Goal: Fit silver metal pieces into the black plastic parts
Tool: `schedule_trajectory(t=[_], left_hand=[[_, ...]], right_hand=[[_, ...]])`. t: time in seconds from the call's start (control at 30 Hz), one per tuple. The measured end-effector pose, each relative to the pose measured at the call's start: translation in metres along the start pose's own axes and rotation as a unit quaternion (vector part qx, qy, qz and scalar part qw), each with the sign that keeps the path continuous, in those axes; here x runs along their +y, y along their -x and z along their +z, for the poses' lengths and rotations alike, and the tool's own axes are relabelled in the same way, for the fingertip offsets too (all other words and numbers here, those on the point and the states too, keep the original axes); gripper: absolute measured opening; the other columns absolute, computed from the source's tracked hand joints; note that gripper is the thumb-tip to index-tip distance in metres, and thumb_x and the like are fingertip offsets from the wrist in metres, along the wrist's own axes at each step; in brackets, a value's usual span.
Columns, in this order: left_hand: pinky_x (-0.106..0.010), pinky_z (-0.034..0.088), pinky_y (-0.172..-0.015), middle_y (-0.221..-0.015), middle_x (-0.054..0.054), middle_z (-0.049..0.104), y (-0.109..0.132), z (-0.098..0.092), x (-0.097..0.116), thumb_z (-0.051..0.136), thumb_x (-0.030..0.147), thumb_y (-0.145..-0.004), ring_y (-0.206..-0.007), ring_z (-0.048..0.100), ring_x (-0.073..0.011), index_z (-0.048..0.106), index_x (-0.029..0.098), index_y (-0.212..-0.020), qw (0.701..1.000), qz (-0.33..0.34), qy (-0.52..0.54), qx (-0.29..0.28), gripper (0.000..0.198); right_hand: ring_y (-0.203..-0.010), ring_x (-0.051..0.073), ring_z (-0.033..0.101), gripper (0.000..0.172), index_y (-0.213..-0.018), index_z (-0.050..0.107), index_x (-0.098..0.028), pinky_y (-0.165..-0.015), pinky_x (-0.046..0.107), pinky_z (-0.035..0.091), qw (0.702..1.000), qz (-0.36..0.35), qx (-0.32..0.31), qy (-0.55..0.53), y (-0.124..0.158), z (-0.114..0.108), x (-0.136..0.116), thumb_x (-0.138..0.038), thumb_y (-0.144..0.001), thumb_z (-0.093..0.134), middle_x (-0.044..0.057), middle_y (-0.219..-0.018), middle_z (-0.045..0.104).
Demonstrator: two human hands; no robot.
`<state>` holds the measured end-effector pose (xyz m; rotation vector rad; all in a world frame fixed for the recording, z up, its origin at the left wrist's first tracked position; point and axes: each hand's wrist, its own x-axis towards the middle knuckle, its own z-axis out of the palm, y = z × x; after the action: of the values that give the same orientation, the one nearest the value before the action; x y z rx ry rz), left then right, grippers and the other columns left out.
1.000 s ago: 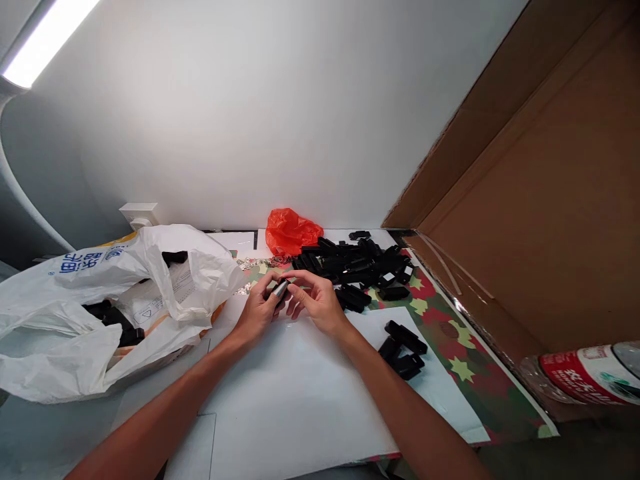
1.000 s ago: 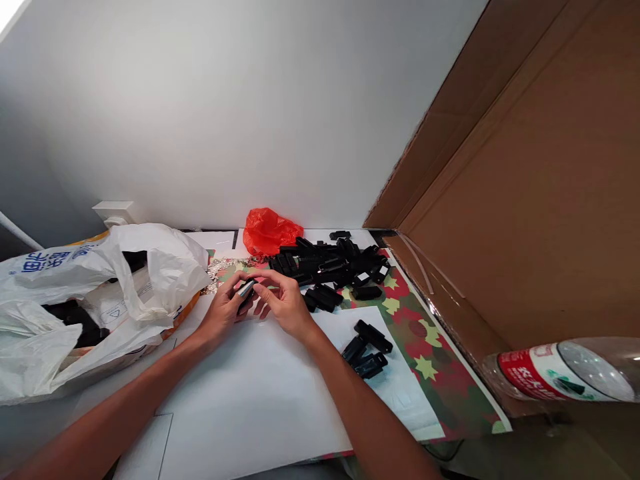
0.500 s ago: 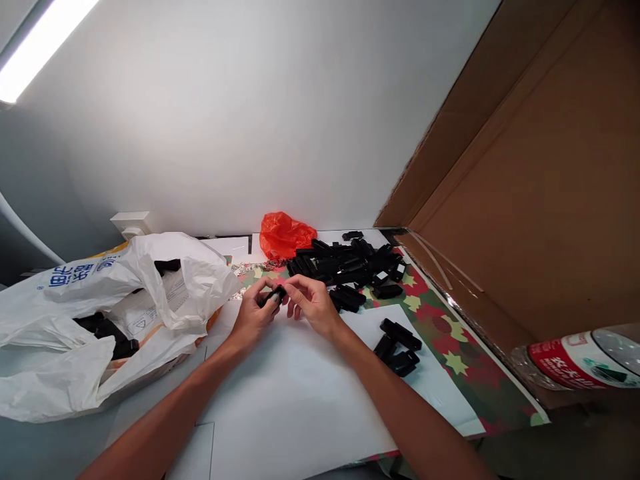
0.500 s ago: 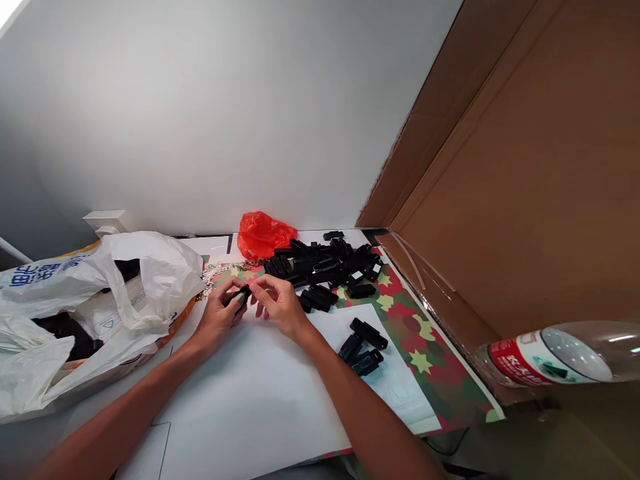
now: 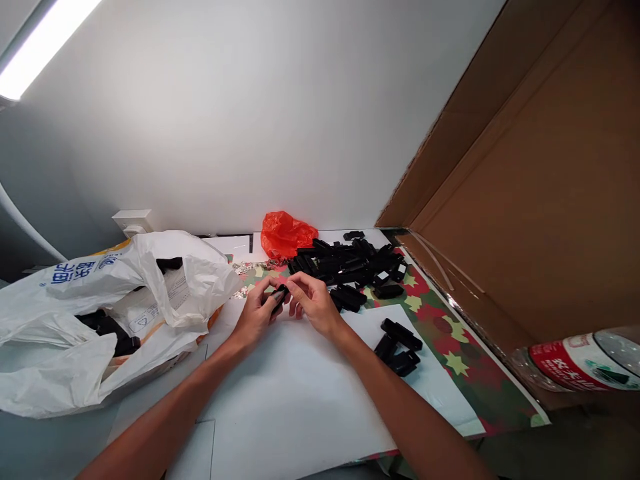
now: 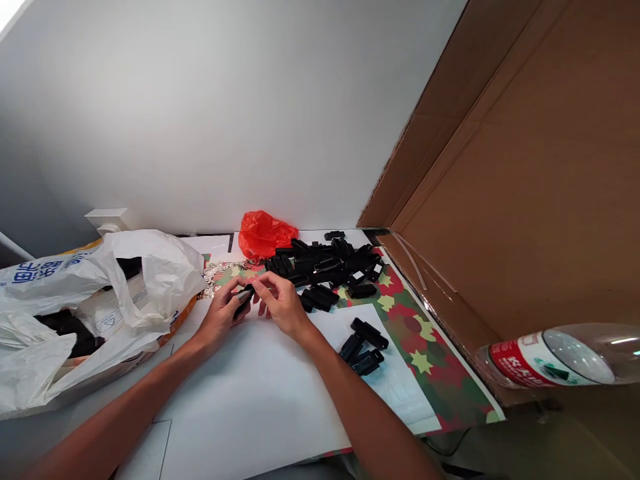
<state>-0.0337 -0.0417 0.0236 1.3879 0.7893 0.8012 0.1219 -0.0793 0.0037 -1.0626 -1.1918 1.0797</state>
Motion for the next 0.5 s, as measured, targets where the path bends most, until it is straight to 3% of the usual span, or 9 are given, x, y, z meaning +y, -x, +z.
schedule_trajectory(t=[0.5], left_hand=[[-0.019,0.025,-0.047,-0.059,0.008,0.047,0.0000,0.0001,-0.0010,0.065,0.048,-0.087,-0.048,0.033,-0.0068,0.052,0.021,-0.089,1.000,0.010,-0.006,-0.011,0.030]], right_hand=[[-0.055,0.011,0.062,0.046,-0.093,0.063,-0.020,-0.050,0.021,0.049,0.999,-0.006,-0.014,0.030,0.0024,-0.0004,0.0007,-0.066,-0.098,0.057,-0.002,-0.075,0.064]])
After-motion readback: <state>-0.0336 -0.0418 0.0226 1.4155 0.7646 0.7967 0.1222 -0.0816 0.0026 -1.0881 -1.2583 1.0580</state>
